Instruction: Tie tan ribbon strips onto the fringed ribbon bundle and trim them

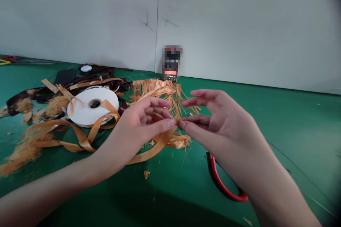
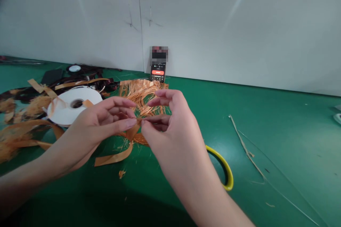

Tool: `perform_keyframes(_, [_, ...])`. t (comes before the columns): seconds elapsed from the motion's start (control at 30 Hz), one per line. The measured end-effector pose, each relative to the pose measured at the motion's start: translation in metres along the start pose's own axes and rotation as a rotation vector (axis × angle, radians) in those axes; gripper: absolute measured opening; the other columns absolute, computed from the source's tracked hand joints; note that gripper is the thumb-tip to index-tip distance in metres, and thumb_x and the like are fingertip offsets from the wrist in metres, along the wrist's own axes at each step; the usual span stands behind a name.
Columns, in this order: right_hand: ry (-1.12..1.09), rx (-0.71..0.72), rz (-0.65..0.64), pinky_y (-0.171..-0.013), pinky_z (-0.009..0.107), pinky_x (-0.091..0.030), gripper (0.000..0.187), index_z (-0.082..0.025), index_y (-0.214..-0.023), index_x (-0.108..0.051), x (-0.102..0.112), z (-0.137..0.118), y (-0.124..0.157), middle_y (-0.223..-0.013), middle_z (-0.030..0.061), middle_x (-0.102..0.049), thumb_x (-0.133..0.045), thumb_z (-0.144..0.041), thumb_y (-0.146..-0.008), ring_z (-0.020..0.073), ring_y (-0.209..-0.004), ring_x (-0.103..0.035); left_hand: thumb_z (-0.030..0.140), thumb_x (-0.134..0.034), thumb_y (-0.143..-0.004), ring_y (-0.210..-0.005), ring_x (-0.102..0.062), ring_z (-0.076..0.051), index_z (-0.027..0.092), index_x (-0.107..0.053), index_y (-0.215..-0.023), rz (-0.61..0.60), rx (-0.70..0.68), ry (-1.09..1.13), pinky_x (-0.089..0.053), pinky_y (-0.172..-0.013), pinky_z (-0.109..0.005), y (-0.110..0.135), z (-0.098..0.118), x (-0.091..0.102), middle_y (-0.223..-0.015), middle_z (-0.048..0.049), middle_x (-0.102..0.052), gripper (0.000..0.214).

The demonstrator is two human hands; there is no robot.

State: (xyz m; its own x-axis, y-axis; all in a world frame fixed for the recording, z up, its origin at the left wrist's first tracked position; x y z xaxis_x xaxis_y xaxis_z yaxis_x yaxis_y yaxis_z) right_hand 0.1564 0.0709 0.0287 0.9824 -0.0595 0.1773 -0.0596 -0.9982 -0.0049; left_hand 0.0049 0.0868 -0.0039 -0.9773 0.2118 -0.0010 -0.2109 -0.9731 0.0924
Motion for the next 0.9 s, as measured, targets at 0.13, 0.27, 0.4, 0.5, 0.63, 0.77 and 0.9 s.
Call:
perform_keyframes(0.13, [-0.013, -0.018, 0.010, -0.062, 0.025, -0.060, 0.037, -0.024, -0.102, -0.050, 0.000, -0.001, 0.002, -0.106, 0.0058, -0.065, -0.070, -0.018, -0.071, 0.0147, -0.071, -0.070, 0.031, -0.073, -0.082, -0.090, -0.062, -0.012, 0.025, -0.067, -0.098, 0.024, 0.009, 0.027, -0.049, -0.078, -0.020, 0.000, -0.001, 0.002, -0.089, 0.0024, -0.067, 0.019])
perform_keyframes(0.27, [0.007, -0.022, 0.008, -0.062, 0.026, -0.060, 0.038, -0.024, -0.102, -0.050, 0.000, -0.003, 0.002, -0.105, 0.0055, -0.065, -0.070, -0.016, -0.071, 0.0149, -0.070, -0.070, 0.035, -0.074, -0.081, -0.089, -0.062, -0.013, 0.024, -0.068, -0.096, 0.084, 0.013, 0.043, -0.049, -0.077, -0.020, -0.001, 0.000, 0.007, -0.091, 0.0017, -0.067, 0.020])
perform_keyframes(0.4, [-0.001, -0.015, 0.014, -0.061, 0.025, -0.060, 0.038, -0.024, -0.102, -0.050, 0.001, -0.002, 0.001, -0.102, 0.0045, -0.065, -0.070, -0.015, -0.071, 0.0144, -0.070, -0.070, 0.030, -0.074, -0.081, -0.080, -0.062, -0.012, 0.020, -0.066, -0.095, 0.180, -0.028, 0.099, -0.050, -0.076, -0.023, -0.002, 0.004, 0.015, -0.089, 0.0009, -0.066, 0.019])
perform_keyframes(0.5, [-0.003, -0.001, 0.023, -0.059, 0.024, -0.060, 0.036, -0.023, -0.101, -0.051, 0.001, -0.002, 0.001, -0.101, 0.0043, -0.065, -0.069, -0.016, -0.071, 0.0141, -0.069, -0.070, 0.028, -0.073, -0.081, -0.080, -0.062, -0.012, 0.020, -0.064, -0.098, 0.251, -0.081, 0.136, -0.049, -0.075, -0.023, -0.004, 0.007, 0.022, -0.091, 0.0008, -0.064, 0.020])
perform_keyframes(0.63, [0.014, 0.000, -0.005, -0.057, 0.021, -0.059, 0.038, -0.022, -0.103, -0.050, 0.001, -0.001, 0.000, -0.100, 0.0040, -0.065, -0.070, -0.015, -0.071, 0.0127, -0.069, -0.070, 0.025, -0.071, -0.081, -0.081, -0.060, -0.014, 0.019, -0.065, -0.097, 0.399, -0.151, 0.157, -0.049, -0.076, -0.025, -0.006, 0.010, 0.036, -0.089, -0.0003, -0.063, 0.018])
perform_keyframes(0.77, [0.049, 0.011, -0.054, -0.055, 0.018, -0.059, 0.040, -0.021, -0.103, -0.050, 0.000, 0.001, -0.005, -0.100, 0.0041, -0.065, -0.071, -0.015, -0.070, 0.0123, -0.069, -0.071, 0.021, -0.069, -0.082, -0.092, -0.059, -0.016, 0.021, -0.065, -0.097, 0.501, -0.256, 0.192, -0.048, -0.086, -0.026, -0.006, 0.011, 0.048, -0.094, -0.0007, -0.064, 0.015])
perform_keyframes(0.9, [0.010, 0.041, -0.012, -0.050, 0.017, -0.058, 0.039, -0.022, -0.102, -0.052, 0.004, 0.002, -0.007, -0.094, 0.0026, -0.065, -0.071, -0.015, -0.068, 0.0127, -0.066, -0.071, 0.029, -0.065, -0.087, -0.110, -0.057, -0.018, 0.025, -0.066, -0.103, 0.389, -0.304, 0.072, -0.045, -0.092, -0.026, -0.006, 0.016, 0.040, -0.108, -0.0009, -0.065, 0.016])
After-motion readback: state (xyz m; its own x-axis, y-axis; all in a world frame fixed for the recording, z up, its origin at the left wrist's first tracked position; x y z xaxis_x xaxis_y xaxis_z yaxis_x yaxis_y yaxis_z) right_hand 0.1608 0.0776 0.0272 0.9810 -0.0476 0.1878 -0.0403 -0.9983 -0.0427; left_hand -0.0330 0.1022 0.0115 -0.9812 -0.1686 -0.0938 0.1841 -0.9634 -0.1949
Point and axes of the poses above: each hand's wrist, its own y-axis away from the middle knuckle, its own x-axis out of the back of the hand, z = x × y, the point moved 8 cm from there along -y, towards the middle knuckle
